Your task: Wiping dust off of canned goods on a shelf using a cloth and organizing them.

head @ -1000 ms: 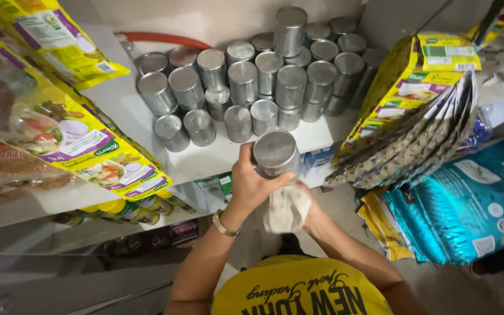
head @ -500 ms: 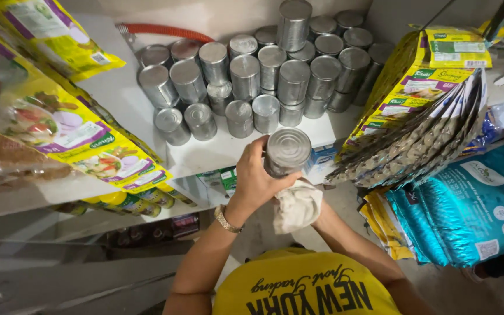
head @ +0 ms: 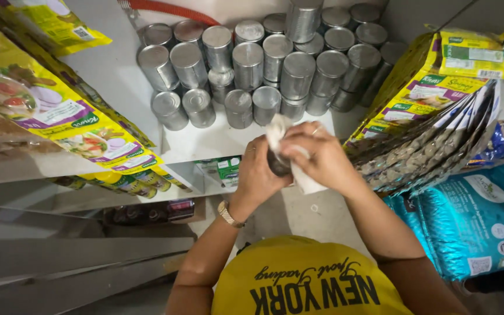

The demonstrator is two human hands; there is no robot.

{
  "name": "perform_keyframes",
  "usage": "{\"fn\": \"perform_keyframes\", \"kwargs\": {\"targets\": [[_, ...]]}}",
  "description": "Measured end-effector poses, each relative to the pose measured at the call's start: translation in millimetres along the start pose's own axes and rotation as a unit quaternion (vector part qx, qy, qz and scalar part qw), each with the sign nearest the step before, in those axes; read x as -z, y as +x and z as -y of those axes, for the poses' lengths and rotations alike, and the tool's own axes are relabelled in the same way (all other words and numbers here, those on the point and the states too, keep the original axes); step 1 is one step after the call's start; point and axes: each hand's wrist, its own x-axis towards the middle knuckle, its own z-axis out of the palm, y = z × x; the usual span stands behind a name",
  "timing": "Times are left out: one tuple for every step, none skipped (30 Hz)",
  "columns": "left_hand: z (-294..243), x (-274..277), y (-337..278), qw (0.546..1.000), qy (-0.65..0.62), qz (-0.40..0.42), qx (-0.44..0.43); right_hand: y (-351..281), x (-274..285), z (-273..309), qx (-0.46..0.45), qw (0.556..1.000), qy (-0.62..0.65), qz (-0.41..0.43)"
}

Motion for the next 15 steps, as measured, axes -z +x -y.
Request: {"fn": "perform_keyframes", "kwargs": {"targets": [[5, -2, -1, 1.000, 0.001, -0.004, 0.001, 0, 5, 0, 0.004, 1.000, 0.000, 0.003], [11, -4, -2, 1.000, -0.008, -0.010, 0.011, 1, 9, 0, 0.016, 0.999, -0.001, 0.050], [16, -4, -6, 0.999, -0.016, -0.015, 0.025, 0, 11, 1, 0.027, 0.995, 0.000, 0.098], [16, -1, -5, 0.999, -0.013, -0.018, 0.028, -1, 14, -6, 0.030, 0.994, 0.002, 0.101], [15, 2, -5, 0.999, -0.004, -0.024, 0.031, -3, 17, -13, 0.029, 0.993, -0.022, 0.108], [15, 5, -6, 0.999, 0.005, -0.030, 0.034, -5, 20, -20, 0.030, 0.992, -0.047, 0.114], [14, 4, -6, 0.999, 0.007, -0.032, 0.036, -2, 15, -21, 0.031, 0.992, -0.045, 0.117], [12, 3, -7, 1.000, 0.004, -0.022, 0.018, 2, 12, -23, 0.016, 0.992, -0.087, 0.086], [10, 2, -8, 1.000, 0.002, -0.009, -0.001, 4, 8, -24, -0.002, 0.990, -0.129, 0.053], [9, 0, -9, 1.000, 0.003, -0.009, 0.000, 5, 5, -24, -0.002, 0.990, -0.127, 0.053], [9, -2, -7, 1.000, 0.009, -0.004, 0.000, 8, 3, -24, 0.016, 0.994, -0.091, 0.058], [9, -3, -6, 1.000, 0.015, 0.001, -0.001, 11, 1, -24, 0.033, 0.996, -0.056, 0.062], [10, -3, -8, 1.000, 0.016, 0.000, -0.001, 12, 7, -22, 0.034, 0.996, -0.055, 0.062], [11, -3, -11, 1.000, 0.010, -0.004, 0.023, 12, 12, -21, 0.053, 0.992, -0.014, 0.116], [12, -3, -13, 0.999, 0.004, -0.009, 0.047, 13, 16, -20, 0.073, 0.982, 0.027, 0.170]]}}
